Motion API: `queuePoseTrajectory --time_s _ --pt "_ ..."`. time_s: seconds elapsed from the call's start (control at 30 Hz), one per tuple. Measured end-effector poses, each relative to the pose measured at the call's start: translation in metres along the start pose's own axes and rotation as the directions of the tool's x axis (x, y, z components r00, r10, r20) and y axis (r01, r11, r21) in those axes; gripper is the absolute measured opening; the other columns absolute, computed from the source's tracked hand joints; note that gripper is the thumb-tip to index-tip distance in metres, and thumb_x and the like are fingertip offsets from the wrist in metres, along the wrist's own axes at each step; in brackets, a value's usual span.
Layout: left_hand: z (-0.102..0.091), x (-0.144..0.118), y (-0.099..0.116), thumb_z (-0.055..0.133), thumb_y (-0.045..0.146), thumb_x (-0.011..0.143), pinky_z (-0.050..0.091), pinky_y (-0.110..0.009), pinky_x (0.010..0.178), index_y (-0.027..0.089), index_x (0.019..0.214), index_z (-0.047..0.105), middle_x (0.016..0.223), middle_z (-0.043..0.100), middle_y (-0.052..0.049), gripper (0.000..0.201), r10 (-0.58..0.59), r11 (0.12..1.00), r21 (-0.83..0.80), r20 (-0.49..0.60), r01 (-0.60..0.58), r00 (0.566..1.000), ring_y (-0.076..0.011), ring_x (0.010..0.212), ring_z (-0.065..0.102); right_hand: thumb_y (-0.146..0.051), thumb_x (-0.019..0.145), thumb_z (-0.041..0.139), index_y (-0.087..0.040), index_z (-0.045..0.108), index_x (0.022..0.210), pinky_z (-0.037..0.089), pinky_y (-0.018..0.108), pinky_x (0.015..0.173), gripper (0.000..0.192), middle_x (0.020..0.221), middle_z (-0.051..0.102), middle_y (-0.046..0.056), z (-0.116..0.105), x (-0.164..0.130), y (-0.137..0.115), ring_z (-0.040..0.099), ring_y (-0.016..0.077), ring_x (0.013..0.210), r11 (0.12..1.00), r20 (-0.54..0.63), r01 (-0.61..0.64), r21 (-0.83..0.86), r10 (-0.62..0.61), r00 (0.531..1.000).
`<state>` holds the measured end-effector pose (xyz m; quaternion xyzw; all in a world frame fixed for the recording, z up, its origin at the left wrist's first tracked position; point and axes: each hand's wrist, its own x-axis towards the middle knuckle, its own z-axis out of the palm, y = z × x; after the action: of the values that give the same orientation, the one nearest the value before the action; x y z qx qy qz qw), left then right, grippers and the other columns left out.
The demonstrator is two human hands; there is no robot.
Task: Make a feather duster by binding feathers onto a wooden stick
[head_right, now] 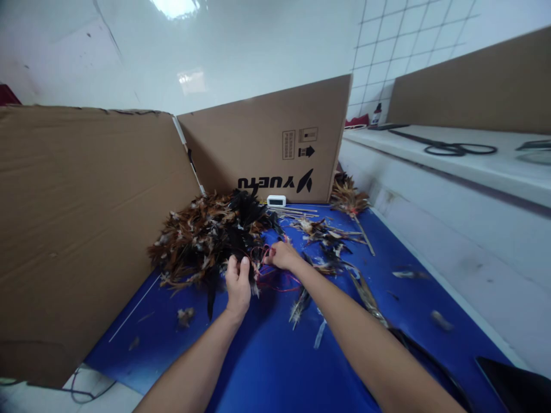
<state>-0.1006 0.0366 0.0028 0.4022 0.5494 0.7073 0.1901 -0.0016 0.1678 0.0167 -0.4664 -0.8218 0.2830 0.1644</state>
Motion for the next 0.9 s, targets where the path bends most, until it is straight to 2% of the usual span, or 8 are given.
queuePoseTrajectory --time_s 0.1,0.23,0.4,0.5,0.6,0.67,0.77,0.9 --pt "0.0 0.0 0.001 0.045 0.046 0.086 0.041 -0.022 0.051 0.019 0.078 0.045 0.062 0.051 0.003 0.028 -0.041 0.998 -0.038 0.038 0.042 0.998 -0.0109 0.052 0.05 -0.019 0.065 0.066 -0.018 0.063 0.058 0.037 0.021 0.054 0.008 0.056 0.061 -0.001 0.002 0.003 0.001 0.058 0.0126 0.06 0.998 0.004 -0.014 -0.057 0.014 1.0" --pt "0.0 0.0 0.002 0.046 0.045 0.086 0.041 -0.023 0.054 0.019 0.078 0.047 0.061 0.052 0.002 0.027 -0.021 1.0 -0.005 0.018 0.022 1.0 -0.0115 0.053 0.05 -0.028 0.072 0.061 -0.019 0.066 0.074 0.038 0.02 0.054 0.011 0.063 0.063 -0.001 -0.015 0.007 0.002 0.057 0.0116 0.06 0.996 -0.005 -0.027 -0.09 0.026 1.0" --pt "0.0 0.002 -0.001 0.048 0.049 0.083 0.043 -0.025 0.055 0.019 0.076 0.049 0.06 0.054 0.001 0.031 -0.054 0.998 0.011 -0.045 0.054 0.998 -0.0131 0.056 0.052 -0.037 0.061 0.072 -0.02 0.062 0.094 0.04 0.022 0.056 0.039 0.071 0.064 -0.001 -0.022 0.009 0.002 0.058 0.0136 0.063 0.989 0.057 0.01 -0.149 -0.001 0.998" --pt "-0.001 0.002 -0.001 0.048 0.05 0.083 0.043 -0.024 0.053 0.019 0.077 0.049 0.06 0.054 0.001 0.031 -0.058 0.998 0.008 -0.04 0.059 0.998 -0.0126 0.055 0.052 -0.033 0.052 0.077 -0.02 0.062 0.088 0.04 0.023 0.059 0.041 0.073 0.064 0.0 -0.011 0.006 0.002 0.059 0.0169 0.068 0.981 0.115 0.039 -0.192 -0.017 0.993" --pt "0.0 0.002 -0.001 0.045 0.049 0.085 0.042 -0.023 0.05 0.02 0.079 0.045 0.058 0.053 0.003 0.03 -0.076 0.996 -0.039 0.016 0.076 0.997 -0.0109 0.049 0.051 -0.023 0.062 0.069 -0.019 0.061 0.069 0.039 0.024 0.059 0.012 0.064 0.062 0.001 -0.003 0.003 0.002 0.059 0.0171 0.066 0.976 0.146 0.052 -0.212 -0.021 0.989" --pt "0.001 0.001 -0.001 0.044 0.049 0.086 0.041 -0.022 0.048 0.02 0.079 0.043 0.058 0.052 0.003 0.03 -0.088 0.994 -0.064 0.043 0.091 0.995 -0.0102 0.047 0.05 -0.018 0.066 0.064 -0.018 0.058 0.06 0.038 0.024 0.059 0.008 0.059 0.059 0.001 -0.004 0.003 0.002 0.058 0.0162 0.064 0.979 0.16 0.064 -0.196 -0.033 0.987" --pt "0.001 0.001 -0.002 0.045 0.048 0.086 0.041 -0.021 0.047 0.02 0.079 0.043 0.058 0.052 0.004 0.029 -0.095 0.991 -0.085 0.057 0.099 0.994 -0.01 0.047 0.049 -0.021 0.067 0.063 -0.018 0.06 0.061 0.038 0.022 0.057 0.008 0.059 0.059 -0.001 -0.018 0.002 0.0 0.057 0.0142 0.062 0.988 0.167 0.085 -0.128 -0.063 0.984" --pt "0.002 0.001 -0.003 0.044 0.049 0.086 0.04 -0.022 0.046 0.02 0.079 0.042 0.059 0.052 0.003 0.029 -0.095 0.989 -0.105 0.079 0.104 0.992 -0.0106 0.048 0.05 -0.033 0.076 0.055 -0.017 0.059 0.066 0.038 0.021 0.05 0.019 0.054 0.057 -0.002 -0.052 -0.002 -0.006 0.052 0.0113 0.053 0.995 0.14 0.1 0.003 -0.1 0.985"
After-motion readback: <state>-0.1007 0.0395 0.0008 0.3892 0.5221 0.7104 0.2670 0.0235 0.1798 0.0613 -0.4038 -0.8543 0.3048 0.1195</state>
